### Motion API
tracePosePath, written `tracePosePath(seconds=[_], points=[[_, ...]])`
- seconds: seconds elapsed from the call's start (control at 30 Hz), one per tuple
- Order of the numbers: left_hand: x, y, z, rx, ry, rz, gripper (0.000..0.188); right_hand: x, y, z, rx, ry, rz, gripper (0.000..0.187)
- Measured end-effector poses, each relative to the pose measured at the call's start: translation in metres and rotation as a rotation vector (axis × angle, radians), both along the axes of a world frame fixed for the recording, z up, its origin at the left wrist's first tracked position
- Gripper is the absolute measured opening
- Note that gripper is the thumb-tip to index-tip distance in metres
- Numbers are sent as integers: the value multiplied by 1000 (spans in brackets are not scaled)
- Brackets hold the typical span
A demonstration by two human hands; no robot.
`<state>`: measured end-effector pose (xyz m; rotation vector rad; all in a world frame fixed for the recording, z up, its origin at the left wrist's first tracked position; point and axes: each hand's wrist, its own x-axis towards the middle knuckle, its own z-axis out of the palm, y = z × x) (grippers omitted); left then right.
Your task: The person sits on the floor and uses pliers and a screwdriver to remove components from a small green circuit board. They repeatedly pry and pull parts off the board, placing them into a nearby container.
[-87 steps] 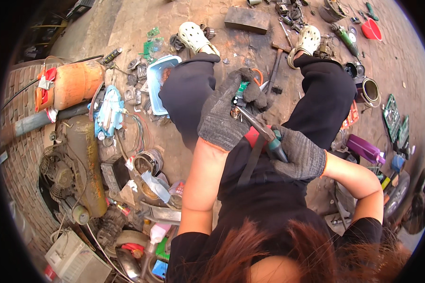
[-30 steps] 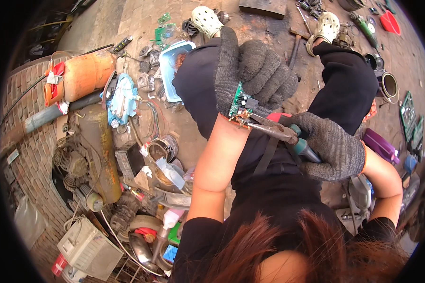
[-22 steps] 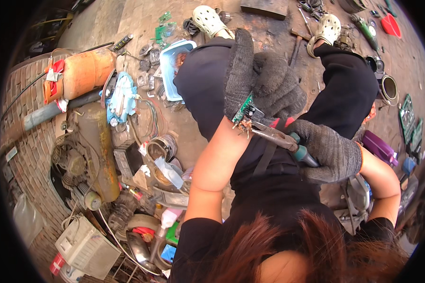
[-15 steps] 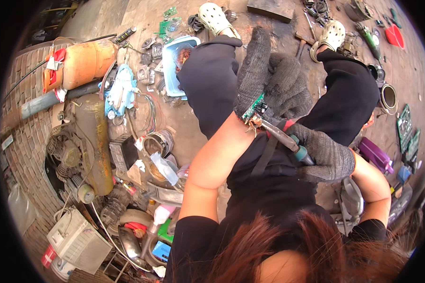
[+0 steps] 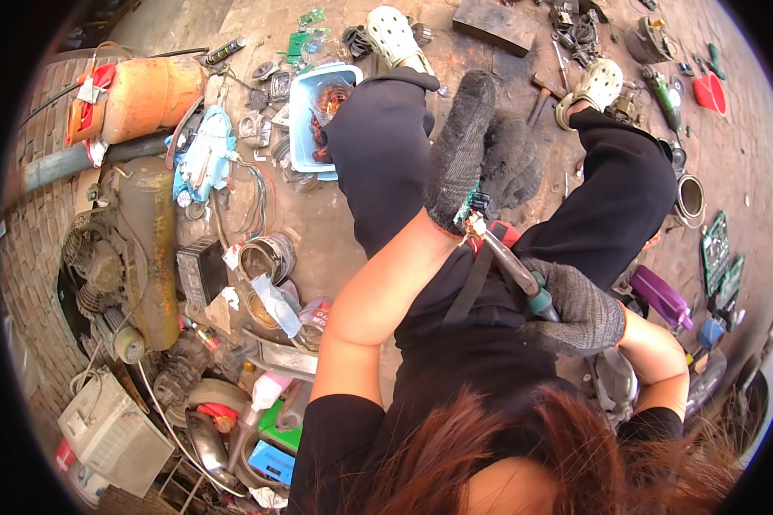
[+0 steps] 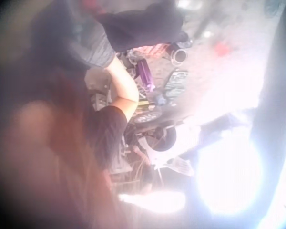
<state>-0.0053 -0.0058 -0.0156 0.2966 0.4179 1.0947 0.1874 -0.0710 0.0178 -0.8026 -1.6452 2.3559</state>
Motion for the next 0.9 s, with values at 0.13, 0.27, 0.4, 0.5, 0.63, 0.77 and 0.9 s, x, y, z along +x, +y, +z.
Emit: tracePosePath(seconds=[0.13, 0.27, 0.4, 0.5, 0.63, 0.77, 0.9], points=[[-4, -1, -9, 15, -75, 177, 65, 0, 2, 9, -142, -87, -20, 44], [-7, -6, 0, -384, -626, 50, 55, -3, 14, 12, 229, -120, -22, 48], [-8, -12, 0, -345, -762, 31, 53, 1, 15, 21, 142, -171, -58, 53], [-8, -15, 2, -384, -698, 83, 51, -1, 15, 22, 395, -156, -44, 50], [-3, -15, 3, -459, -541, 152, 47, -5, 15, 27, 776, -275, -87, 37], [-3, -17, -1, -451, -599, 139, 46, -6, 20, 29, 1112, -505, -132, 31], [-2, -17, -6, -303, -588, 112, 50, -2, 21, 28, 1082, -424, -179, 26]])
